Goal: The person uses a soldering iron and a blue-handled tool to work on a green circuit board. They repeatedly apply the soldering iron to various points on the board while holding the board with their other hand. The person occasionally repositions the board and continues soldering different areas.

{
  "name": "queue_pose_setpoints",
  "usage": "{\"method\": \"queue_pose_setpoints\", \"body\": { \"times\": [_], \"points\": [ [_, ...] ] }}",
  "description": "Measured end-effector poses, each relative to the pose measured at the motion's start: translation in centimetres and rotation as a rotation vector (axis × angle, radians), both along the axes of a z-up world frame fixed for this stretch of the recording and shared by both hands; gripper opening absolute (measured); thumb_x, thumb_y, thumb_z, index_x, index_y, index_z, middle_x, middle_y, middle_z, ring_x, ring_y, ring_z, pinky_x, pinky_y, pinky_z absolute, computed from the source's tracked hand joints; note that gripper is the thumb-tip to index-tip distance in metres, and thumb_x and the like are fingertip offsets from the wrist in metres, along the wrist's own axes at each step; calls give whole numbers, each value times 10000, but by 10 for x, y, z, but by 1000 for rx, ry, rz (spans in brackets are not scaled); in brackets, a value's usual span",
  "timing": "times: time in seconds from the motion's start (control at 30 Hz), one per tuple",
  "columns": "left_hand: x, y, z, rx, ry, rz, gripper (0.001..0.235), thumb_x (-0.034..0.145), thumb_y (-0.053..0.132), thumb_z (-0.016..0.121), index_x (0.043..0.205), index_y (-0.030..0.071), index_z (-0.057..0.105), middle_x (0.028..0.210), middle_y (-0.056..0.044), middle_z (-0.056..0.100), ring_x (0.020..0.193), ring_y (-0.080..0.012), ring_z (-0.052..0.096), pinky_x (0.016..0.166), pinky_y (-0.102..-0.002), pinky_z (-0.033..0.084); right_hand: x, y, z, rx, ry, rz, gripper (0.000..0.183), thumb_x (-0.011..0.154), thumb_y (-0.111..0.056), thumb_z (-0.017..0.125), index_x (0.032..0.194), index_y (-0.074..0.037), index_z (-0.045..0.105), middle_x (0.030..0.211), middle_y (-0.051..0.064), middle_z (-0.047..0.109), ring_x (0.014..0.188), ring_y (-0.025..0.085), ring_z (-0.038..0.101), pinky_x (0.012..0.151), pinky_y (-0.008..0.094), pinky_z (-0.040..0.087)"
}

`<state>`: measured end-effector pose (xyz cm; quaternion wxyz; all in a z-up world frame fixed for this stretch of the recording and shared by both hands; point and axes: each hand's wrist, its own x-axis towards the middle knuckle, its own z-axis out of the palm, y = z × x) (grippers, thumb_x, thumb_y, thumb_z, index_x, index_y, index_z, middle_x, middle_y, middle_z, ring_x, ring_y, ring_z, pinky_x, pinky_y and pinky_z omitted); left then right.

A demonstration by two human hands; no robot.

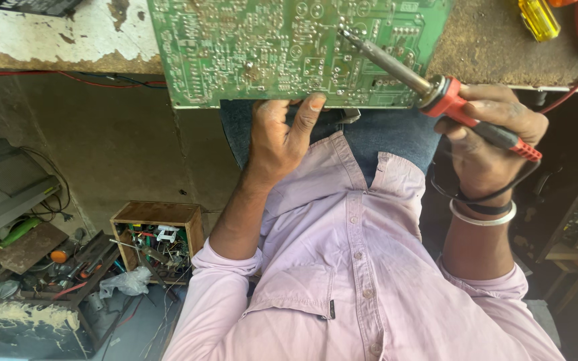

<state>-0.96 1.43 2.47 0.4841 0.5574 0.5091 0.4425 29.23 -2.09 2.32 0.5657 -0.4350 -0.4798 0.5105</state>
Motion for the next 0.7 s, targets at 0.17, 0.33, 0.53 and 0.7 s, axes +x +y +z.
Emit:
{"method": "queue_pose_setpoints", "body": {
  "times": [0.17, 0.33, 0.53, 0.7],
  "points": [
    [1, 0, 2, 26, -25, 2, 278, 1091, 271, 656, 1106, -4, 688, 968, -95, 744, 856, -202, 700, 811, -331, 544, 6, 1, 9, 43, -56, -89, 330, 933, -160, 860, 1203, -61, 699, 1126, 183, 710, 804, 223, 750, 690, 250, 600],
    [1, 0, 0, 55, -20, 1, 264, 1100, 261, 658, 1121, 0, 689, 1012, -103, 753, 898, -215, 715, 847, -336, 546, 8, 1, 12, 71, -11, -60, 337, 936, -160, 863, 1224, -79, 708, 1120, 162, 702, 831, 240, 747, 659, 256, 602],
    [0, 0, 1, 31, -12, -3, 260, 1090, 262, 663, 1110, 4, 692, 1006, -98, 755, 894, -223, 717, 847, -339, 545, 4, 0, 8, 33, -22, -43, 313, 946, -155, 853, 1214, -60, 723, 1140, 178, 714, 820, 228, 747, 681, 260, 603],
    [1, 0, 1, 63, 0, 5, 251, 1095, 254, 663, 1116, 6, 693, 1026, -101, 754, 922, -235, 718, 869, -349, 542, 4, 2, 10, 19, -15, -24, 323, 927, -139, 856, 1211, -55, 728, 1137, 181, 717, 812, 215, 747, 691, 253, 605]
  ]
}}
